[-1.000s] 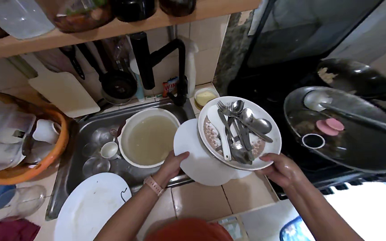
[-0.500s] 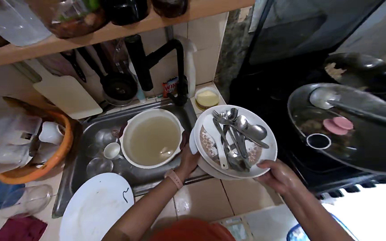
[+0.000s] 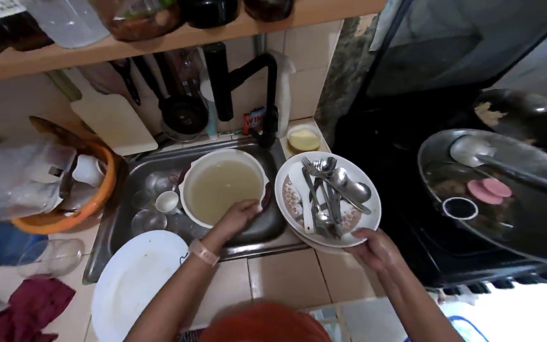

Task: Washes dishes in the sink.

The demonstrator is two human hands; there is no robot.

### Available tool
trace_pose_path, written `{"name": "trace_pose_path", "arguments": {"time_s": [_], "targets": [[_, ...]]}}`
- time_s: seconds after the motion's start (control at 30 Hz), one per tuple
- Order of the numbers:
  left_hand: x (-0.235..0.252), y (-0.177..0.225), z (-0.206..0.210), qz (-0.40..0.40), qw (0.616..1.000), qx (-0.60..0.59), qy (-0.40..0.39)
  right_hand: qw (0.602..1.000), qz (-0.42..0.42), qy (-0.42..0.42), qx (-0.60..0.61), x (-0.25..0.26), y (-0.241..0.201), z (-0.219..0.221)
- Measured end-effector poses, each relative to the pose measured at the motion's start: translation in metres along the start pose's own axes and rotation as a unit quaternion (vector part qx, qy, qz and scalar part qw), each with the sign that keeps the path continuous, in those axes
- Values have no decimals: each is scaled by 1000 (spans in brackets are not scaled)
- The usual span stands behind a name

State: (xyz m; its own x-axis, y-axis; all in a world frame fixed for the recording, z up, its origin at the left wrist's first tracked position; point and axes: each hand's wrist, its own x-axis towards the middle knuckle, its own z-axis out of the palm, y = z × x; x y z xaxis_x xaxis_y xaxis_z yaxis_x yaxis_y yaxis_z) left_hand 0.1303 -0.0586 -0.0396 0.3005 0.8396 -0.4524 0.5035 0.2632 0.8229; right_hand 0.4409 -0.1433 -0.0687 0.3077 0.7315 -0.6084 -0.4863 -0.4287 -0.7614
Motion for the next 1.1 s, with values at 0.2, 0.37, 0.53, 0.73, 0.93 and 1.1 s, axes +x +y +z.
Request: {"name": "trace_pose_path", "arguments": {"time_s": [0.2, 0.37, 0.53, 0.73, 0.93, 1.1], "targets": [[-65, -63, -95, -59, 994, 31, 91, 999, -27, 0, -39, 4, 10, -2], [-124, -121, -139, -96, 978, 111, 147, 991, -31, -4, -133, 13, 8, -11], [-161, -158, -153, -114, 962, 129, 212, 929, -114, 88, -340, 3, -6, -18], [-175, -193, -156, -112, 941, 106, 302, 784, -440, 94, -427, -30, -12, 3], [-180, -212, -159, -127, 914, 140, 359, 761, -366, -224, -486, -63, 67, 159], [-195, -218, -156, -233, 880, 155, 384, 714, -192, -375, -559, -63, 140, 246]]}}
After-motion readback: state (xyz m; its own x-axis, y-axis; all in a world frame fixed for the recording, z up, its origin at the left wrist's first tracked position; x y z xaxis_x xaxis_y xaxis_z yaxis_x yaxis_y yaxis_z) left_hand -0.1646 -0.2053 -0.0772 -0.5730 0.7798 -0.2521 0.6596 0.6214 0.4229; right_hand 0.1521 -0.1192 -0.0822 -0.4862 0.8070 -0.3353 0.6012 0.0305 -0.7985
